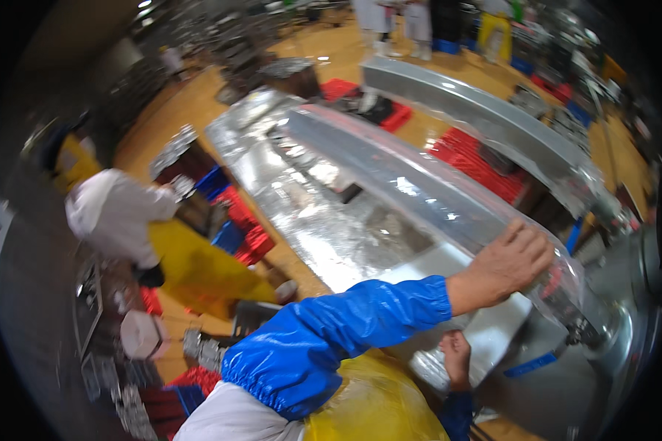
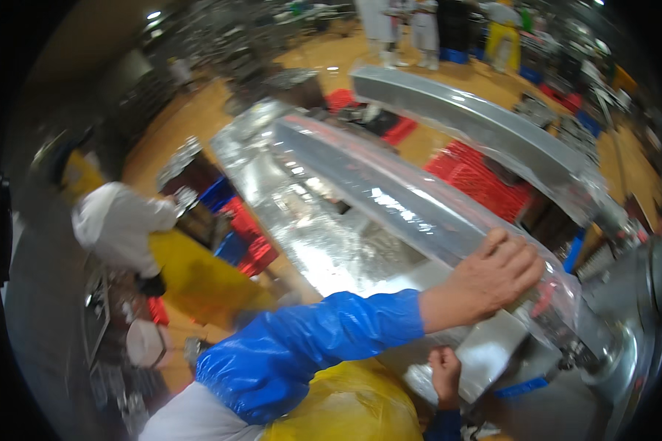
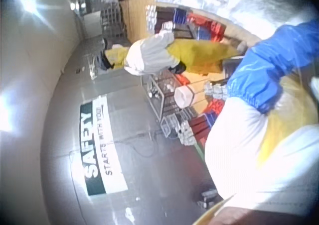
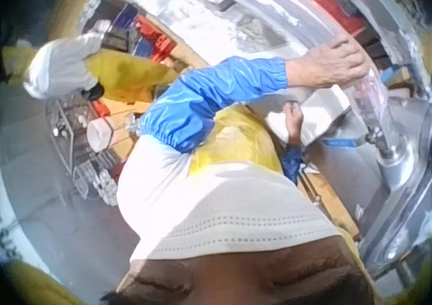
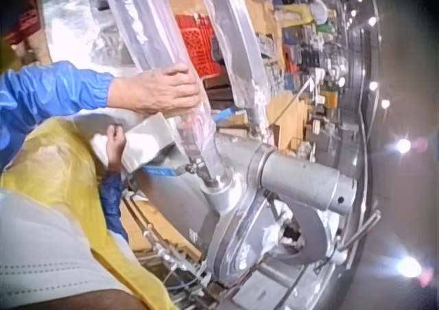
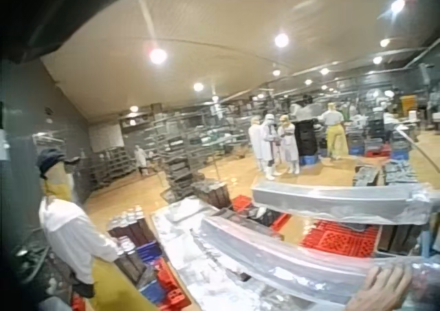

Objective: The person repeatedly places a long metal component into a machine, secures it with a blue-handled clamp, and removes it. The person repeats this cycle multiple times while a coworker works nearby.

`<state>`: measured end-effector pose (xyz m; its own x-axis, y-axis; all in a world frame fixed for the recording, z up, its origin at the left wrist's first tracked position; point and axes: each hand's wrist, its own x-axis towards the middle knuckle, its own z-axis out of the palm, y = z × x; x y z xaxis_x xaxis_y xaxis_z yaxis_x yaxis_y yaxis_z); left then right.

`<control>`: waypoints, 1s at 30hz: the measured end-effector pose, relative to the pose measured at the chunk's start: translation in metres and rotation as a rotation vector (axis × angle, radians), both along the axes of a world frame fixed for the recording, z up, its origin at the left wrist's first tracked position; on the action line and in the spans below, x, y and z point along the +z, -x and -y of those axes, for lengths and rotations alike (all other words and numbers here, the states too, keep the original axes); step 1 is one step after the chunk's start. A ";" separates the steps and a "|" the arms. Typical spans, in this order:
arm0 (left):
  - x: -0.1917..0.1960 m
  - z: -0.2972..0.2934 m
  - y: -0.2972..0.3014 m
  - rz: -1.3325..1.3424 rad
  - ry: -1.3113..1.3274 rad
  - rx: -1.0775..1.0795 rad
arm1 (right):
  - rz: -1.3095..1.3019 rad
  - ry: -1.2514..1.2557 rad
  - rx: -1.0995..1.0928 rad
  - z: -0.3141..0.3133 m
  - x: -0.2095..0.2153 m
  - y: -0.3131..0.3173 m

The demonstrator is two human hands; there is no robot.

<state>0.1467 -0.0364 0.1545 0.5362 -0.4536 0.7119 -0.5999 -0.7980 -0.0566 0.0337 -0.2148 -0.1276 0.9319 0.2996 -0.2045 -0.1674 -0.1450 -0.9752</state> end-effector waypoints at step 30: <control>-0.013 0.000 -0.013 0.024 0.079 -0.004 | -0.320 0.685 -0.146 0.107 -0.011 0.233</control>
